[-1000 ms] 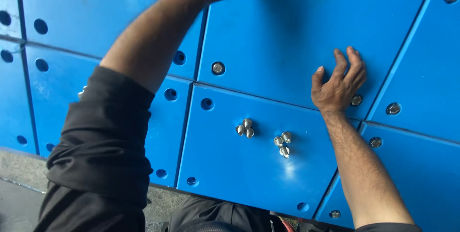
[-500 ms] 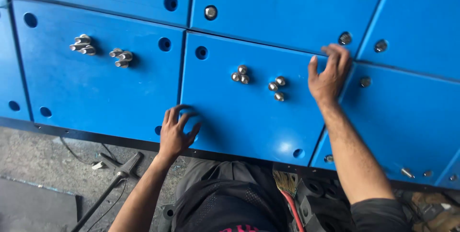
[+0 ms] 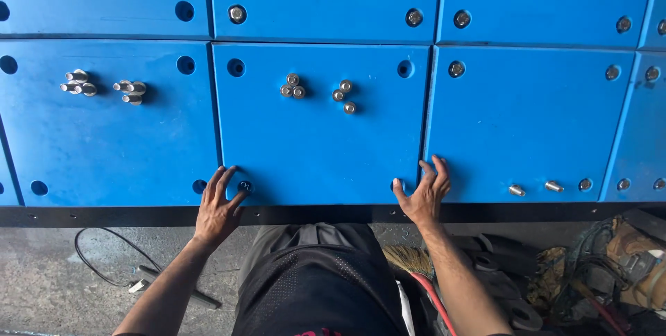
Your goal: The person picks up metal bolts from the floor and from the surface of large blue panels and inserts them one by one into empty holes across the panels, working along the rows by hand.
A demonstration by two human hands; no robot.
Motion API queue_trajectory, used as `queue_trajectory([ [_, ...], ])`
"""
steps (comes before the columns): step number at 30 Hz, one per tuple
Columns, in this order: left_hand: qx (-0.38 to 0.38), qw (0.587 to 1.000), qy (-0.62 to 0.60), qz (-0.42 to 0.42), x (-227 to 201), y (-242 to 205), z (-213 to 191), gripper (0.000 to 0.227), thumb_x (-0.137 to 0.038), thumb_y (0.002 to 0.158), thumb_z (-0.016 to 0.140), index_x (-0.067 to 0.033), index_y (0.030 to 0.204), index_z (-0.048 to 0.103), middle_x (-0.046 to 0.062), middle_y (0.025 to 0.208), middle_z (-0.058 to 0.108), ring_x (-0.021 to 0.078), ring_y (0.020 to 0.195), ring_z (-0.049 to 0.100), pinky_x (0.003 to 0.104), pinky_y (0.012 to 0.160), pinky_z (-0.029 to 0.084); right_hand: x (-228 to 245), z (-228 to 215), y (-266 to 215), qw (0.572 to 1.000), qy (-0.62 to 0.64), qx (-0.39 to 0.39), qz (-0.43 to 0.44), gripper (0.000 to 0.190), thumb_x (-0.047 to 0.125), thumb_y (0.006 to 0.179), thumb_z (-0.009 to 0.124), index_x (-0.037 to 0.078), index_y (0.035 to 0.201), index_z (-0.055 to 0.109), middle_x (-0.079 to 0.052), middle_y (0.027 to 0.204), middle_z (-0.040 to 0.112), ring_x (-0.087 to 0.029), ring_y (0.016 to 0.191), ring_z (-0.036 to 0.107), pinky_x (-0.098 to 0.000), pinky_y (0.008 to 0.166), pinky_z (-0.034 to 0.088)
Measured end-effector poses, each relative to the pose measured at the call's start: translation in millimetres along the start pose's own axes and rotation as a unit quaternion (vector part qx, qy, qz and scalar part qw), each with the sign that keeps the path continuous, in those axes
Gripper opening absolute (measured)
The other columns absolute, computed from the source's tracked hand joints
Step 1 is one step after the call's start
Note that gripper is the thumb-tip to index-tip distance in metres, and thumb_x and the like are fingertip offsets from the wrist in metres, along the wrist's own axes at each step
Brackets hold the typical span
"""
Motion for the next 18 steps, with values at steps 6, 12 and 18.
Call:
queue_trajectory([
  [6,-0.014,0.997,0.055,0.053,3.4,-2.4,17.9,0.03,-0.02,0.084,0.078,-0.0309,0.11,0.069,0.008,0.161,0.022,0.0417,0.153,0.015,0.062,0.119,0.039,-30.6,19.5,-24.0,0.998,0.0,-0.018,-0.065,0.062,0.037,0.092,0.069,0.001,0.137,0.045,-0.016,0.145,0.032,-0.037,0.146,0.028,-0.0636,0.12,0.027],
  [12,0.015,0.997,0.066,0.033,-6.0,-4.2,17.2,0.034,-0.024,0.084,0.078,-0.0326,0.115,0.069,0.007,0.162,0.021,0.0392,0.154,0.012,0.062,0.121,0.035,-35.1,21.9,-27.3,0.999,0.025,-0.029,-0.034,0.058,0.03,0.09,0.067,0.002,0.135,0.043,-0.019,0.143,0.032,-0.039,0.139,0.033,-0.0615,0.115,0.033],
  [18,0.017,0.997,0.077,-0.009,-10.0,-2.7,10.5,0.047,-0.028,0.082,0.08,-0.0285,0.125,0.064,0.01,0.169,0.015,0.0356,0.159,0.013,0.055,0.13,0.026,-30.8,14.3,-21.9,0.998,0.014,-0.035,-0.048,0.059,0.027,0.087,0.075,0.003,0.132,0.045,-0.018,0.138,0.033,-0.037,0.137,0.034,-0.0627,0.113,0.035],
])
Point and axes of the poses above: each hand's wrist, its own y-axis towards the middle knuckle, its own z-axis out of the palm, x = y × z, the point moved 3 cm from there along y, towards the middle knuckle
